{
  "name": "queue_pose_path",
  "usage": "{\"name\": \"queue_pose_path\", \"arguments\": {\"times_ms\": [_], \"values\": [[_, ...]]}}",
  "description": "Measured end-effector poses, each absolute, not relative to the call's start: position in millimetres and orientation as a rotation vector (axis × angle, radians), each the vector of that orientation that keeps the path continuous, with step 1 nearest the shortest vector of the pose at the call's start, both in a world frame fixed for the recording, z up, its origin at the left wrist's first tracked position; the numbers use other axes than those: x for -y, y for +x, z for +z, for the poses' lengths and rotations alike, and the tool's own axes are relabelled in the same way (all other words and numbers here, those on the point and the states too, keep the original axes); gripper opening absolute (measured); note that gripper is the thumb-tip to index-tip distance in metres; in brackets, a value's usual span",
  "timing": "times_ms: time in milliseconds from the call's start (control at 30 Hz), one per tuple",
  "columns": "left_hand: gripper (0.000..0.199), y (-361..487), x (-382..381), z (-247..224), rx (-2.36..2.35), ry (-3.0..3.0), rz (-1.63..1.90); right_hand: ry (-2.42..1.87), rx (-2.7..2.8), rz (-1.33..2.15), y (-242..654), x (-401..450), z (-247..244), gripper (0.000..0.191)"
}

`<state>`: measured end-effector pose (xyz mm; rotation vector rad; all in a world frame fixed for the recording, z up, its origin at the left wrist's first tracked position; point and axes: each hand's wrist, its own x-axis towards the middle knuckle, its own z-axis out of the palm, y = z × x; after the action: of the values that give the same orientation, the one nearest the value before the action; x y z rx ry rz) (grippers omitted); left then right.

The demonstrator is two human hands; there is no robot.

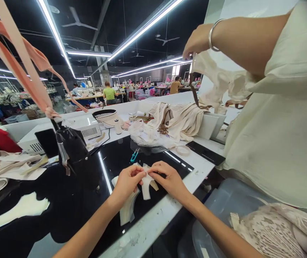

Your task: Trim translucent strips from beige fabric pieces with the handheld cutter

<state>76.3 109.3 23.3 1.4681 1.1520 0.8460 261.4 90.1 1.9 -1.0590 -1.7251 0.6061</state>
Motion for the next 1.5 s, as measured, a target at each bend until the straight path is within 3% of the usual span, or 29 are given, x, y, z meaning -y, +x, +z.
{"name": "queue_pose_path", "arguments": {"times_ms": [167,400,800,900,1033,1200,1367,1500], "values": [[0.034,76,-109,23,-1.183,1.456,0.836,-1.067,1.66,0.655,264,-85,3,0.014],[0.015,71,-114,15,-1.301,1.597,0.81,-1.005,1.461,0.734,268,-79,6,0.007],[0.015,72,-108,16,-1.444,1.978,0.775,-0.803,0.757,0.728,297,-65,22,0.034],[0.011,69,-108,17,-1.416,1.997,0.792,-0.842,0.753,0.719,296,-58,28,0.036],[0.024,62,-99,26,-1.354,2.006,0.882,-0.92,0.843,0.74,283,-44,32,0.035],[0.025,59,-65,45,-1.219,1.973,0.948,-1.021,1.028,0.791,257,-26,34,0.029],[0.028,62,-29,60,-0.903,1.654,0.981,-1.065,1.155,0.872,229,-13,31,0.028],[0.025,56,-18,61,-0.973,1.484,0.997,-1.064,1.212,0.931,210,-4,32,0.031]]}}
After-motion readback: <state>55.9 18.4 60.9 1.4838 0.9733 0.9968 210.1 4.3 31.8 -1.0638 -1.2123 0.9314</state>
